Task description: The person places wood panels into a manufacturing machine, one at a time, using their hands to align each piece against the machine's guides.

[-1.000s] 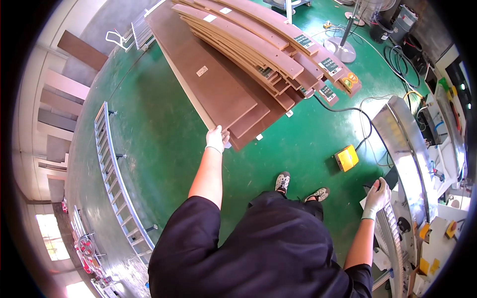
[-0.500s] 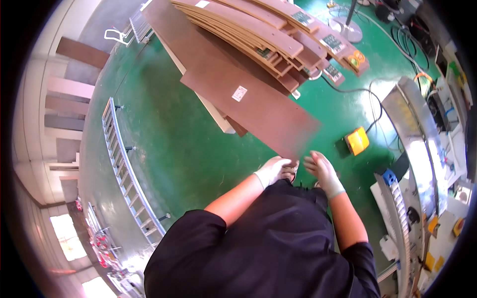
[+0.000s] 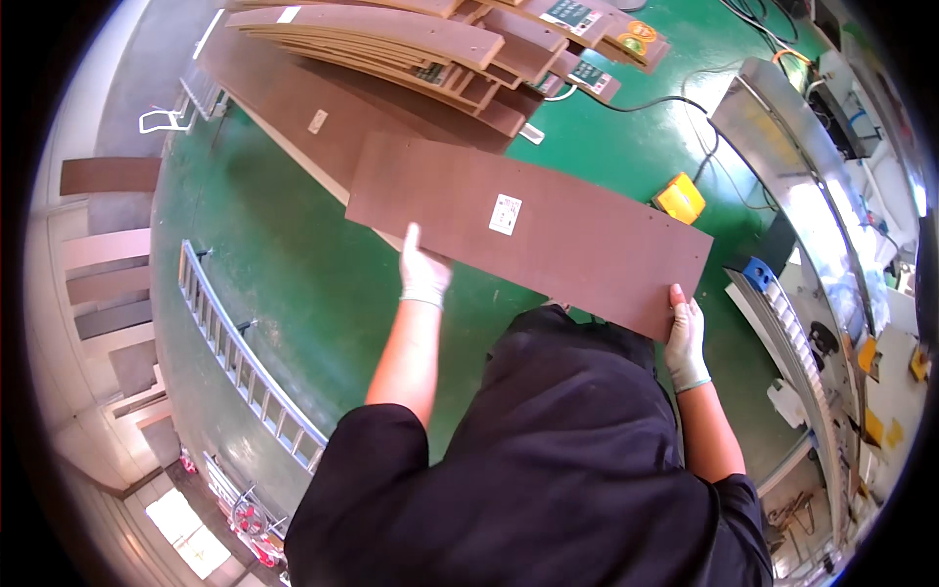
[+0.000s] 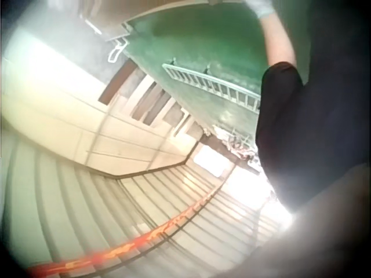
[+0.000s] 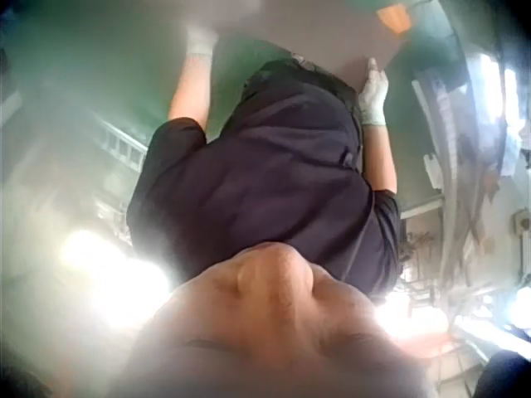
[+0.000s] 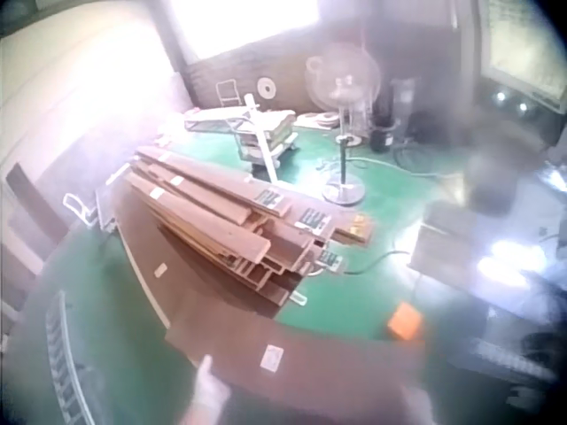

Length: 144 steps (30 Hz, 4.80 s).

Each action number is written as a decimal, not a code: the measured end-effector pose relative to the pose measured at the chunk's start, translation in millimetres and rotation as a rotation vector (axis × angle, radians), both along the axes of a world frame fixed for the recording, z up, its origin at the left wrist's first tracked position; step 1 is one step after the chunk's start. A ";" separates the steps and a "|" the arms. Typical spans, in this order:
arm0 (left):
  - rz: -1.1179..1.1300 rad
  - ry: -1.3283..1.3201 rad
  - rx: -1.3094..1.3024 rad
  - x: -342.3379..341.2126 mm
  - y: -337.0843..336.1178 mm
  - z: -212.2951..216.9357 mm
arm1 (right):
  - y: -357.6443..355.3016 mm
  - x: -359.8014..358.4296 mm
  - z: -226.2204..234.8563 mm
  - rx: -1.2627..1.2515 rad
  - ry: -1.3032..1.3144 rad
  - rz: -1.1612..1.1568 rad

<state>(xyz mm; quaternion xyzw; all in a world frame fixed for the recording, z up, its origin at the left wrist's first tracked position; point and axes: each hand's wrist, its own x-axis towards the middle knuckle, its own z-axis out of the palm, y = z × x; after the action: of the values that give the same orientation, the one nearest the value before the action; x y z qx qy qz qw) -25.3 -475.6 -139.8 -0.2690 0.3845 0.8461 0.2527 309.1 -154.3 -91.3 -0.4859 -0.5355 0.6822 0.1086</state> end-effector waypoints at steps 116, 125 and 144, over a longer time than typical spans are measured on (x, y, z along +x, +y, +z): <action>-0.956 2.287 -0.954 236.7 600.3 80.1 | 356.3 380.0 -5.6 0.186 0.309 -1.607; -0.979 2.217 -0.912 234.3 605.9 90.6 | 381.3 384.2 6.9 -0.021 0.708 -1.567; 0.276 0.491 -1.109 36.5 -23.1 -82.3 | 175.7 47.3 35.4 1.198 -0.388 0.304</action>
<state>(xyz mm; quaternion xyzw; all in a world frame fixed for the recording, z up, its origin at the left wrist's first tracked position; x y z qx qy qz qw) 11.2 -498.8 -222.1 -0.2051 0.7754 0.5824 -0.1324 356.4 21.4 -55.9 -0.3745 -0.8960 0.1730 0.1643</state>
